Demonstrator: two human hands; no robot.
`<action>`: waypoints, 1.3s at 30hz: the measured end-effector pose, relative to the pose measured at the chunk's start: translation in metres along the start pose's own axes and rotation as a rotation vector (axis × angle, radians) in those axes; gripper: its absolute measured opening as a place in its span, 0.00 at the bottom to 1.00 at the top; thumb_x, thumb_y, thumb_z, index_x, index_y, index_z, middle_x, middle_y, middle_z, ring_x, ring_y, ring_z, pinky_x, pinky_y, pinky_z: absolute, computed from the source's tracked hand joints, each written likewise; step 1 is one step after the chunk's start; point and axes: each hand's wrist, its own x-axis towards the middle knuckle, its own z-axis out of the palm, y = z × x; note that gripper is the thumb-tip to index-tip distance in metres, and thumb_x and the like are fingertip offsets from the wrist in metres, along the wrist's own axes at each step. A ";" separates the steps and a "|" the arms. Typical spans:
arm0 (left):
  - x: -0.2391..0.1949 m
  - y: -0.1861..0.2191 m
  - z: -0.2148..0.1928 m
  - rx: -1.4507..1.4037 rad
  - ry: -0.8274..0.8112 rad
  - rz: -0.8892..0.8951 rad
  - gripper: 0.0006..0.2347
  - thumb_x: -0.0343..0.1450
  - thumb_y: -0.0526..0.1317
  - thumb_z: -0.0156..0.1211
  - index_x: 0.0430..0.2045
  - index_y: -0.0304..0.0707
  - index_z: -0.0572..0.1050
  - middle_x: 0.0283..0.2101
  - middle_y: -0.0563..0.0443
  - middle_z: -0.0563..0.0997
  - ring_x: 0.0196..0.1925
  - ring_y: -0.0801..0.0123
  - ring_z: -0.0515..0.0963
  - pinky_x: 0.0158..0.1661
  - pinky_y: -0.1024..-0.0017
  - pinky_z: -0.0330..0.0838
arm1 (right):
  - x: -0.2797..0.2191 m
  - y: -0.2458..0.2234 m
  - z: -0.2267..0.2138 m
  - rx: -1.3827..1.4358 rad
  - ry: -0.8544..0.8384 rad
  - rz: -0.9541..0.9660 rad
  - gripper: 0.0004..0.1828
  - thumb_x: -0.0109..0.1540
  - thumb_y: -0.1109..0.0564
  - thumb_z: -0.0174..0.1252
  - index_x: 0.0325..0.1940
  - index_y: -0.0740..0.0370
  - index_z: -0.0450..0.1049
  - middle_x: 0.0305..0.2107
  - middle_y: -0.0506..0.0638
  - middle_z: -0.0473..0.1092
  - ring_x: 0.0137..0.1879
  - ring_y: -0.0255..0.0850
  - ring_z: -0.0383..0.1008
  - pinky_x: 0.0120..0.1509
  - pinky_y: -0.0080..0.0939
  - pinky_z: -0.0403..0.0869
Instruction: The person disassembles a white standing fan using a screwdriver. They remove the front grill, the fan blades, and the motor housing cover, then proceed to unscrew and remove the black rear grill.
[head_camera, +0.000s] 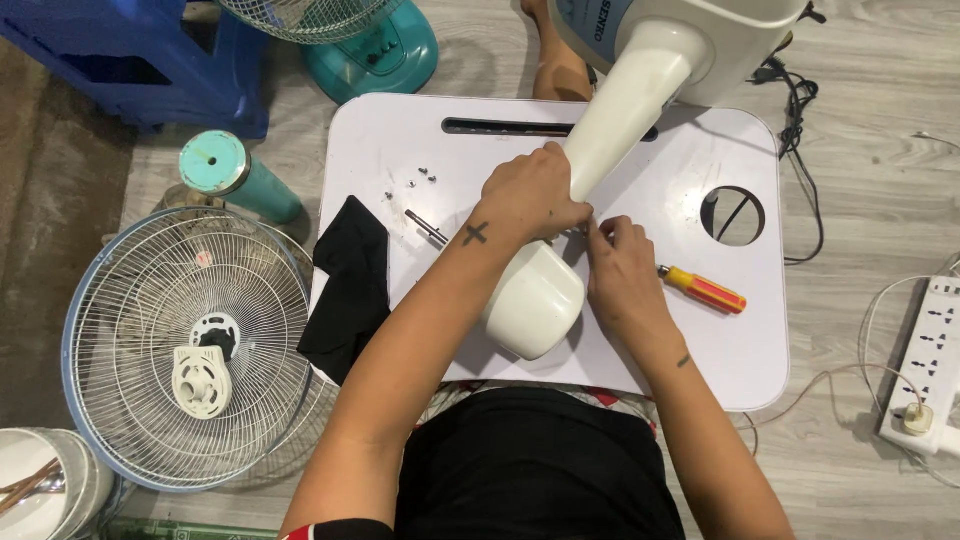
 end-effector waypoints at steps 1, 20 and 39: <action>0.000 0.000 0.000 0.001 -0.001 -0.001 0.28 0.61 0.53 0.67 0.41 0.19 0.71 0.34 0.27 0.82 0.40 0.38 0.85 0.41 0.41 0.79 | -0.006 -0.003 -0.011 0.002 0.000 0.001 0.20 0.70 0.58 0.45 0.65 0.59 0.73 0.45 0.55 0.67 0.50 0.52 0.70 0.51 0.48 0.68; 0.024 -0.024 0.009 -0.108 -0.143 -0.048 0.31 0.64 0.53 0.63 0.47 0.18 0.65 0.42 0.22 0.80 0.47 0.35 0.83 0.45 0.42 0.78 | -0.070 -0.060 -0.001 0.776 0.301 -0.246 0.47 0.47 0.46 0.80 0.68 0.48 0.68 0.68 0.69 0.50 0.74 0.67 0.59 0.75 0.61 0.64; 0.027 -0.023 -0.012 -0.007 -0.298 -0.181 0.36 0.62 0.59 0.65 0.56 0.26 0.65 0.42 0.41 0.85 0.37 0.58 0.86 0.40 0.63 0.81 | -0.098 -0.024 -0.042 0.779 0.145 -0.147 0.48 0.41 0.51 0.76 0.63 0.57 0.65 0.69 0.70 0.50 0.76 0.72 0.54 0.74 0.72 0.66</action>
